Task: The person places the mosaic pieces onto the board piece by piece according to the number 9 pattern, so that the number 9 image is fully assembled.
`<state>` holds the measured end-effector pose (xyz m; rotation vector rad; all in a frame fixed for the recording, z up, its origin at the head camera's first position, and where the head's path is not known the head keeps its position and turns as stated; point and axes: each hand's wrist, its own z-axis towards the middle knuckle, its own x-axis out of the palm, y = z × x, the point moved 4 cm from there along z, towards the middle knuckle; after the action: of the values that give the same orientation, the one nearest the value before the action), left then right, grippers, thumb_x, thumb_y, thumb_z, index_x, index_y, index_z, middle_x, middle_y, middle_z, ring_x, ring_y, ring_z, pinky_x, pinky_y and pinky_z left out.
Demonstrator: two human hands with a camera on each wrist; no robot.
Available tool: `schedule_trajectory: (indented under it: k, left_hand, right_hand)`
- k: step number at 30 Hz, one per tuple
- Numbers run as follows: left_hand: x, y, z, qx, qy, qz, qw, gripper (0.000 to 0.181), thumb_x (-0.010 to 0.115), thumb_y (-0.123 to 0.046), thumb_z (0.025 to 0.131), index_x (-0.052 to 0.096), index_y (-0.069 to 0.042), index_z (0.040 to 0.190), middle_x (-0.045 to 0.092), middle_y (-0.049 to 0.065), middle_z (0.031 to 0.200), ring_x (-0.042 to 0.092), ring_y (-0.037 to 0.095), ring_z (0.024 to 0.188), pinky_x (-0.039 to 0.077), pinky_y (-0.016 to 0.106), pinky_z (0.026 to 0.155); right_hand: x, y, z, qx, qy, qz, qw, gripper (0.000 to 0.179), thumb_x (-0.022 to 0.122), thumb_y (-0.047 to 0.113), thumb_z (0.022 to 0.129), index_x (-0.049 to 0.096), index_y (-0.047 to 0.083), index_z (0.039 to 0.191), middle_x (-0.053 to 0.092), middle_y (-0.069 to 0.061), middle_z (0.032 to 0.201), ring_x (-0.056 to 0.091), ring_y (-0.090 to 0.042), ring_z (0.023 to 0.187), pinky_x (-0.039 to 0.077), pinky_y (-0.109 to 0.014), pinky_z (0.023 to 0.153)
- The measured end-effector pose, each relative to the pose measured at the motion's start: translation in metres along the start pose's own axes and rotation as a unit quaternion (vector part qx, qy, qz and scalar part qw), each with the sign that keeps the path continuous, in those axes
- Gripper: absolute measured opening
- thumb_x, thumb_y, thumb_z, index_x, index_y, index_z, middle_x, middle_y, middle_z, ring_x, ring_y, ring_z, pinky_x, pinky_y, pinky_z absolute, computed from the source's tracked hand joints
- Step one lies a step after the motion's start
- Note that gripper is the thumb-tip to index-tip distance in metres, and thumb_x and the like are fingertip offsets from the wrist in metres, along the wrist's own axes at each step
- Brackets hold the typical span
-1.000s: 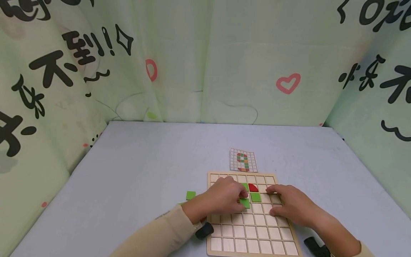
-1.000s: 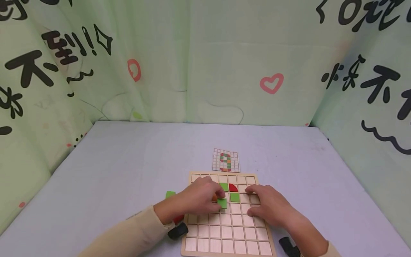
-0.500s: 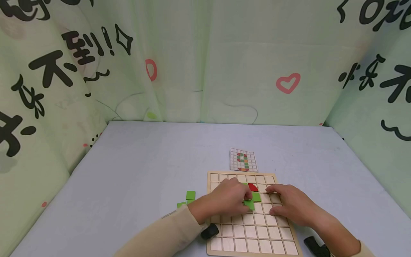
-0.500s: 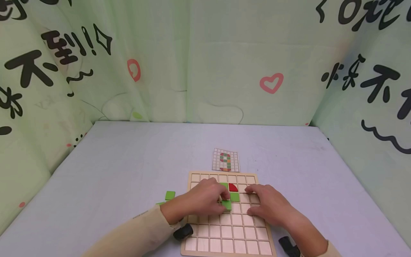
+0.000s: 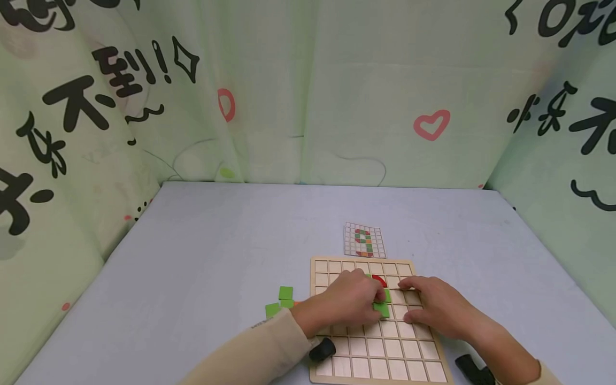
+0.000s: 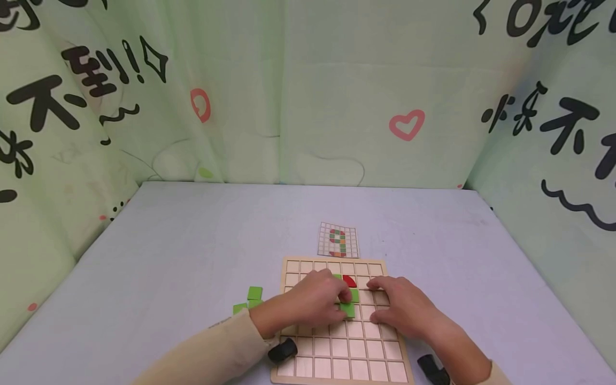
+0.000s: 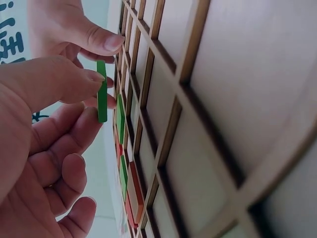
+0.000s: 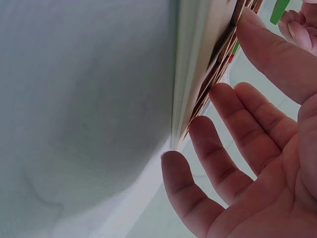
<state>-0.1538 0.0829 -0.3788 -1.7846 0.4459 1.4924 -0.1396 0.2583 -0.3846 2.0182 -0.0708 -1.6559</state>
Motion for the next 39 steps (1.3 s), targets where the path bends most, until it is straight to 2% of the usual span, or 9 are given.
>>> schedule_trajectory:
  k: [9, 20, 27, 39]
  left_hand:
    - [0.0047, -0.001, 0.0043, -0.013, 0.006, 0.007, 0.9999, 0.013, 0.077, -0.025, 0.084, 0.076, -0.025, 0.097, 0.062, -0.019, 0.079, 0.05, 0.003, 0.073, 0.039, 0.021, 0.067]
    - [0.0067, -0.0028, 0.0068, -0.002, 0.006, 0.019, 0.9998, 0.008, 0.075, -0.02, 0.084, 0.07, -0.026, 0.082, 0.053, -0.017, 0.065, 0.046, 0.005, 0.066, 0.037, 0.022, 0.063]
    - [0.0077, -0.0056, 0.0084, -0.008, 0.023, 0.044, 0.9987, 0.009, 0.075, -0.024, 0.086, 0.074, -0.028, 0.094, 0.058, -0.019, 0.076, 0.047, 0.008, 0.075, 0.041, 0.027, 0.071]
    - [0.0076, -0.0067, 0.0093, -0.017, 0.018, 0.054, 0.9982, 0.008, 0.076, -0.026, 0.087, 0.072, -0.029, 0.093, 0.058, -0.017, 0.078, 0.047, 0.009, 0.078, 0.041, 0.027, 0.072]
  right_hand:
    - [-0.0001, 0.001, 0.0003, 0.006, 0.002, 0.002, 1.0, 0.058, 0.087, 0.027, 0.076, 0.064, 0.003, 0.123, 0.066, -0.007, 0.118, 0.06, -0.033, 0.111, 0.046, -0.054, 0.092]
    - [-0.0011, 0.0014, -0.0005, -0.002, -0.004, 0.002, 1.0, 0.057, 0.087, 0.027, 0.075, 0.064, 0.004, 0.122, 0.066, -0.006, 0.118, 0.06, -0.034, 0.11, 0.046, -0.053, 0.092]
    - [-0.0012, 0.0015, -0.0007, -0.003, -0.007, 0.001, 1.0, 0.056, 0.087, 0.026, 0.076, 0.064, 0.004, 0.122, 0.066, -0.006, 0.118, 0.06, -0.034, 0.11, 0.046, -0.053, 0.092]
    - [0.0003, -0.0002, 0.0, 0.001, -0.002, 0.004, 1.0, 0.055, 0.087, 0.025, 0.075, 0.064, 0.005, 0.121, 0.066, -0.006, 0.118, 0.06, -0.034, 0.11, 0.046, -0.053, 0.093]
